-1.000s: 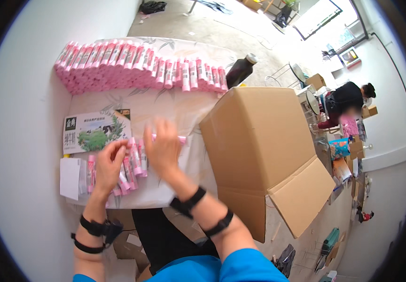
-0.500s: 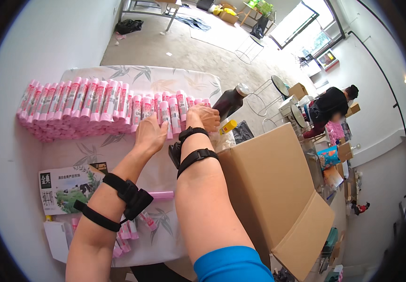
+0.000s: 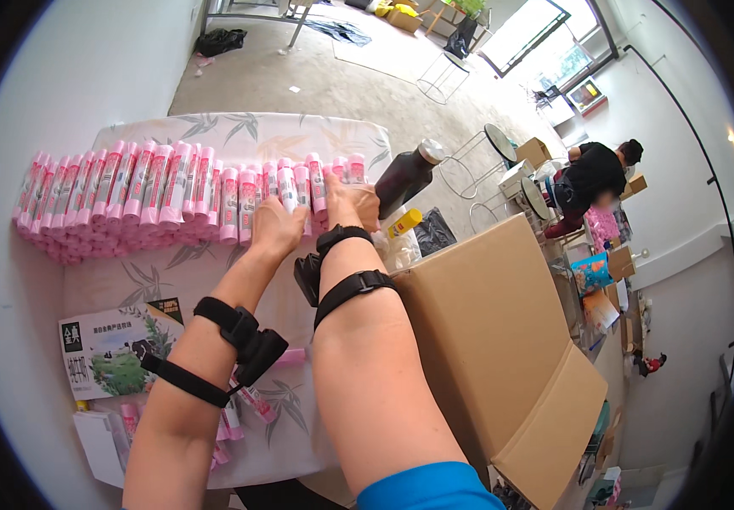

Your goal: Packing pink cylindrical products into a cardboard box.

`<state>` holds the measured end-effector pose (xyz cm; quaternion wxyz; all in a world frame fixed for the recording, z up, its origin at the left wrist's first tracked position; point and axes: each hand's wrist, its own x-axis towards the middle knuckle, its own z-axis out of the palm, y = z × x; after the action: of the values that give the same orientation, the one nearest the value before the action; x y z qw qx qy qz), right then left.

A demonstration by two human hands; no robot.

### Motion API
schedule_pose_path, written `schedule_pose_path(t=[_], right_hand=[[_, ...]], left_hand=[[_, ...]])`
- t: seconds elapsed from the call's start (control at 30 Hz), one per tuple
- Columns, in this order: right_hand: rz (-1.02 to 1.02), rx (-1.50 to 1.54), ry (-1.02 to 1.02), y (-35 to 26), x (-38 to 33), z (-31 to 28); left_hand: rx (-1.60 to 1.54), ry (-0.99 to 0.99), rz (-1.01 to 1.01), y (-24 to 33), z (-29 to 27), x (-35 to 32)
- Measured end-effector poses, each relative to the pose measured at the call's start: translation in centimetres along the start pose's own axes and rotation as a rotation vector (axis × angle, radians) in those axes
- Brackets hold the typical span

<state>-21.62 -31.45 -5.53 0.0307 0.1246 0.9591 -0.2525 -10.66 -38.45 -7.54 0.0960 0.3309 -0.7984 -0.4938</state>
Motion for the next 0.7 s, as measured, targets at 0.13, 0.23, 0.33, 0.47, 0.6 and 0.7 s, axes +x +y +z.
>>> schedule_pose_path(t=[0.13, 0.23, 0.33, 0.47, 0.6, 0.7], right_hand=[[0.000, -0.004, -0.052, -1.3, -1.6, 0.3], [0.035, 0.051, -0.160, -1.3, -2.5, 0.9], [-0.509, 0.235, -0.138, 8.2, 13.4, 1.9], [0.088, 0.194, -0.175, -0.1, -3.1, 1.9], [0.132, 0.278, -0.256, 0.4, -5.4, -1.1], [0.126, 0.309, -0.168, 1.2, -6.8, -2.1]], left_hand=[[-0.152, 0.140, -0.078, 0.5, -0.2, 0.7], [-0.056, 0.092, -0.125, -0.5, -1.2, 1.3], [-0.067, -0.043, -0.018, 6.1, 2.5, 0.7], [-0.168, 0.053, -0.235, -0.7, -0.4, 1.2], [-0.534, -0.032, -0.242, -2.6, 0.2, 1.6], [-0.639, -0.030, -0.106, -1.3, -0.7, -1.4]])
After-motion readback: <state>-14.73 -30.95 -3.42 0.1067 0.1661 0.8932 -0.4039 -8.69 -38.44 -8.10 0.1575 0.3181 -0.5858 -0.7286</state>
